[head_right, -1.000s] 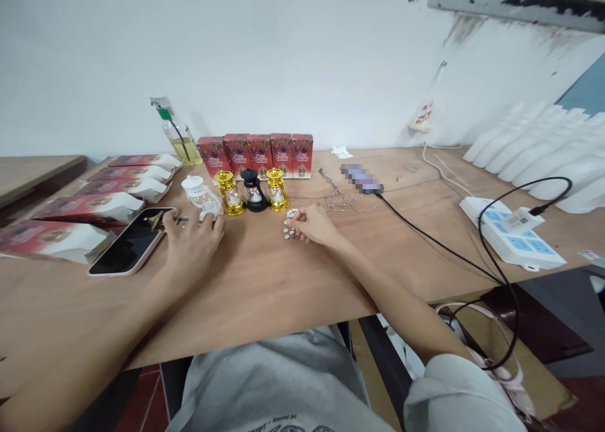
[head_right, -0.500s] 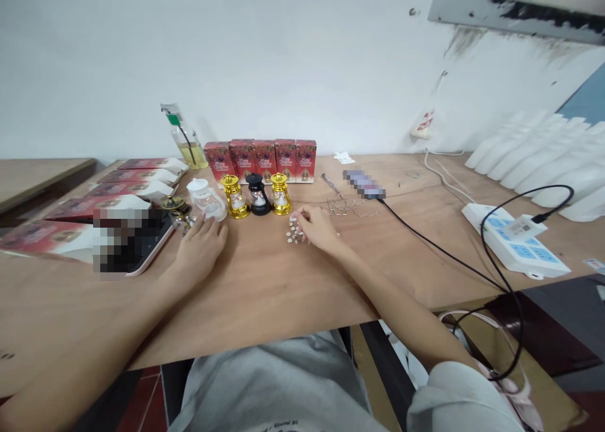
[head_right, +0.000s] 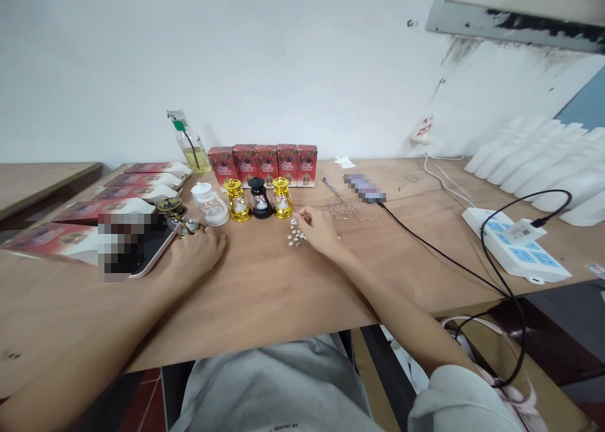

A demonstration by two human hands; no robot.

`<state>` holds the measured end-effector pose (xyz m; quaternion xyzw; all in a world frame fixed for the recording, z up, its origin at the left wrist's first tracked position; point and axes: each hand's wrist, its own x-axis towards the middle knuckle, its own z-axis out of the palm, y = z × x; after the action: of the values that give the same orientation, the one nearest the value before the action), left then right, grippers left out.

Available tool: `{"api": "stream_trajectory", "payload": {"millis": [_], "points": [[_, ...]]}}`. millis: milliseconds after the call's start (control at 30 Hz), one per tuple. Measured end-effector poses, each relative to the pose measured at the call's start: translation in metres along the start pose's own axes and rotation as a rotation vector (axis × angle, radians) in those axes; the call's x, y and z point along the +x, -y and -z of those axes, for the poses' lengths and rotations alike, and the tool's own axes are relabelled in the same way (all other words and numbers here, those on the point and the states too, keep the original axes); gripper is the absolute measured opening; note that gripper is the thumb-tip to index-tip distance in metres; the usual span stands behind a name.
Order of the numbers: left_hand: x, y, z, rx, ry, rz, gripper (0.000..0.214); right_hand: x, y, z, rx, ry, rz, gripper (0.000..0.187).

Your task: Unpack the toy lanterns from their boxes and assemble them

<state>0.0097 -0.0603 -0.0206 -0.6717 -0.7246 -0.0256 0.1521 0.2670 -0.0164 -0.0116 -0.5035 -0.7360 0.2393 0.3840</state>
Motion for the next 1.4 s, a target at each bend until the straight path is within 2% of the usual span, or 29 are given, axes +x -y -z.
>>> {"api": "stream_trajectory", "payload": {"millis": [167, 233, 333, 400, 533, 633, 700, 900, 1133, 1200, 1233, 1300, 1400], "points": [[0.01, 0.011, -0.009, 0.0, -0.067, -0.064, 0.043, 0.018, -0.006, 0.01, -0.179, -0.215, 0.075, 0.019], [0.018, 0.015, -0.015, -0.089, -0.06, -0.111, 0.042, 0.038, -0.008, 0.017, -0.293, -0.233, 0.155, 0.018], [0.032, 0.021, -0.022, -0.238, -0.034, -0.189, 0.037, 0.082, -0.012, 0.027, -0.539, -0.17, 0.34, 0.037], [0.039, 0.025, -0.025, -0.295, -0.01, -0.254, 0.032, 0.115, -0.015, 0.032, -0.66, -0.1, 0.367, 0.052], [0.042, 0.028, -0.024, -0.348, 0.064, -0.359, 0.031, 0.169, -0.02, 0.035, -0.748, 0.052, 0.259, 0.085], [0.037, 0.026, -0.02, -0.332, 0.105, -0.385, 0.038, 0.192, -0.024, 0.034, -0.791, 0.151, 0.181, 0.101], [0.034, 0.023, -0.018, -0.313, 0.126, -0.39, 0.042, 0.2, -0.024, 0.035, -0.835, 0.187, 0.178, 0.102], [0.032, 0.017, -0.016, -0.328, 0.143, -0.364, 0.044, 0.203, -0.021, 0.052, -0.991, 0.149, 0.306, 0.065], [0.03, 0.016, -0.017, -0.489, 0.111, -0.324, 0.047, 0.181, -0.018, 0.057, -0.989, 0.154, 0.393, 0.067], [0.029, 0.016, -0.016, -0.575, 0.1, -0.316, 0.048, 0.172, -0.019, 0.067, -0.977, 0.072, 0.42, 0.068], [0.029, 0.016, -0.016, -0.627, 0.096, -0.313, 0.048, 0.167, -0.02, 0.074, -0.953, -0.015, 0.428, 0.068], [0.029, 0.016, -0.017, -0.752, 0.092, -0.308, 0.049, 0.154, -0.021, 0.091, -0.841, -0.278, 0.402, 0.07], [0.031, 0.013, -0.02, -0.981, 0.073, -0.272, 0.053, 0.122, -0.013, 0.101, -0.477, -0.697, 0.304, 0.067]]}}
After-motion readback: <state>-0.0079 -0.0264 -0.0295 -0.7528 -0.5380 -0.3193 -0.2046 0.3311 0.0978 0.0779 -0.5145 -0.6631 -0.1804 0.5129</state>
